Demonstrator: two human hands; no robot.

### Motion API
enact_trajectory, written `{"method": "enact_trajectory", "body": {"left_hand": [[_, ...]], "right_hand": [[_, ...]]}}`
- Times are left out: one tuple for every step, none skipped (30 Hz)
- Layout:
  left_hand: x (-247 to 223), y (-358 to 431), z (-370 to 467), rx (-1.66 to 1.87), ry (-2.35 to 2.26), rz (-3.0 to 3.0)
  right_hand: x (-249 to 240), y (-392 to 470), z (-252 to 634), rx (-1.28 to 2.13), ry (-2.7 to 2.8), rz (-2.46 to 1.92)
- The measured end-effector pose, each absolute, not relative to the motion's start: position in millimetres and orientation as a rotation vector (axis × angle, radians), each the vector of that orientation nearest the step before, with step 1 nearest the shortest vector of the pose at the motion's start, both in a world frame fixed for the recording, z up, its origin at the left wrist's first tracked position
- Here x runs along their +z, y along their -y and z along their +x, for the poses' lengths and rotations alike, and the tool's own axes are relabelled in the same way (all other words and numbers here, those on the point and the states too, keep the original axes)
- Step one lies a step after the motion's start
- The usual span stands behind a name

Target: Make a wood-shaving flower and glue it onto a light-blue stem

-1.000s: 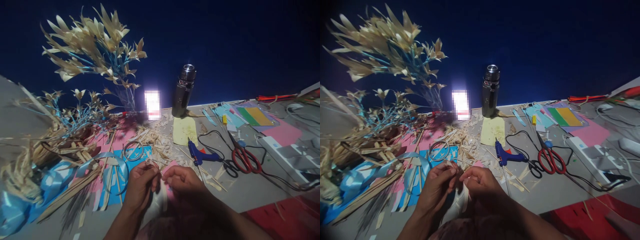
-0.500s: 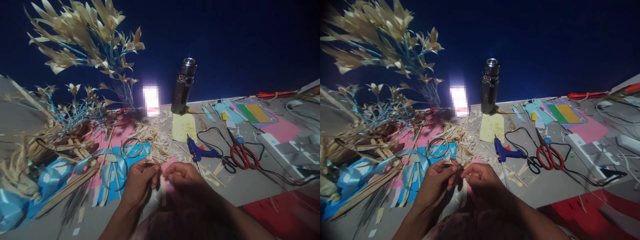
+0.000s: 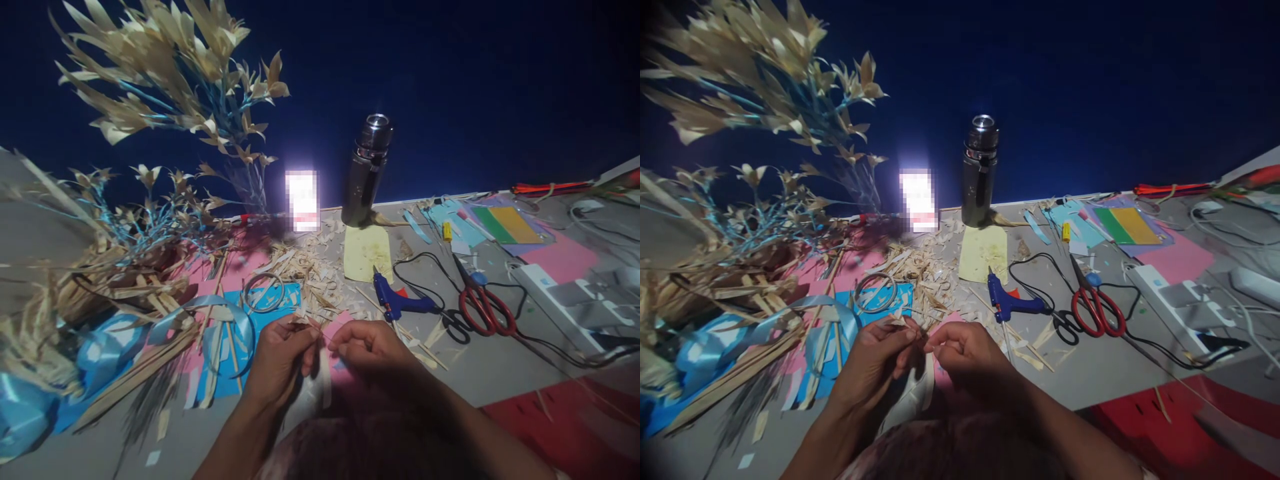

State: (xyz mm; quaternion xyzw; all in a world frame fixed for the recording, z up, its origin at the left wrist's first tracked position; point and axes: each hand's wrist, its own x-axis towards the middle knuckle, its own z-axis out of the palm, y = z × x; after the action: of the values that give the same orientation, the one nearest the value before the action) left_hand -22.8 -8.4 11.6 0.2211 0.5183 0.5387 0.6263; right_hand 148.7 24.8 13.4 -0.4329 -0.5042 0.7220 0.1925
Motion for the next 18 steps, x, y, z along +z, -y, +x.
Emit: {"method": "enact_trajectory", "body": {"left_hand": [[11.6,8.6,-22.6,1.239,-1.191,0.504],[11.4,8.8,-22.4,1.240,-1.194,0.502],[11.0,9.1,-22.3,1.240,-1.198,0.503],[10.4,9.4,-22.1,1.241,-1.202,0.506],[9.6,9.7,-22.0,1.242,-1.208,0.511],[8.7,10.0,-21.9,1.245,-1.215,0.518],[7.9,10.2,-21.9,1.248,-1.222,0.526],[7.1,10.5,-22.0,1.251,-1.227,0.533],[6.6,10.7,-22.1,1.253,-1.233,0.538],[6.5,10.8,-22.2,1.255,-1.236,0.541],[6.9,11.0,-22.2,1.255,-1.235,0.539],[7.6,11.1,-22.1,1.254,-1.231,0.533],[8.8,11.2,-21.8,1.251,-1.226,0.525],[10.2,11.2,-21.5,1.249,-1.220,0.517],[11.6,11.2,-21.1,1.247,-1.212,0.508],[12.8,11.2,-20.7,1.247,-1.205,0.502],[13.7,11.2,-20.3,1.245,-1.199,0.500],[14.2,11.2,-20.1,1.244,-1.190,0.498]], "right_hand": [[12.8,-24.7,149.0,2.022,1.419,-1.220],[12.1,-24.6,149.2,2.013,1.429,-1.227],[11.4,-24.6,149.4,2.003,1.438,-1.237],[10.9,-24.5,149.6,1.995,1.446,-1.243],[10.6,-24.4,149.8,1.989,1.452,-1.246],[10.5,-24.4,149.9,1.984,1.456,-1.244],[10.8,-24.4,149.9,1.980,1.459,-1.238],[11.3,-24.5,149.8,1.977,1.459,-1.234],[12.1,-24.6,149.6,1.973,1.458,-1.235],[12.9,-24.8,149.3,1.967,1.457,-1.242],[13.8,-24.9,149.0,1.959,1.457,-1.251],[14.5,-25.1,148.7,1.953,1.456,-1.257],[15.1,-25.2,148.5,1.951,1.453,-1.260],[15.6,-25.2,148.5,1.955,1.447,-1.259],[15.8,-25.1,148.5,1.965,1.442,-1.253],[15.8,-24.9,148.6,1.977,1.437,-1.249],[15.6,-24.6,148.8,1.989,1.435,-1.250],[15.4,-24.4,149.0,1.997,1.438,-1.254]]}}
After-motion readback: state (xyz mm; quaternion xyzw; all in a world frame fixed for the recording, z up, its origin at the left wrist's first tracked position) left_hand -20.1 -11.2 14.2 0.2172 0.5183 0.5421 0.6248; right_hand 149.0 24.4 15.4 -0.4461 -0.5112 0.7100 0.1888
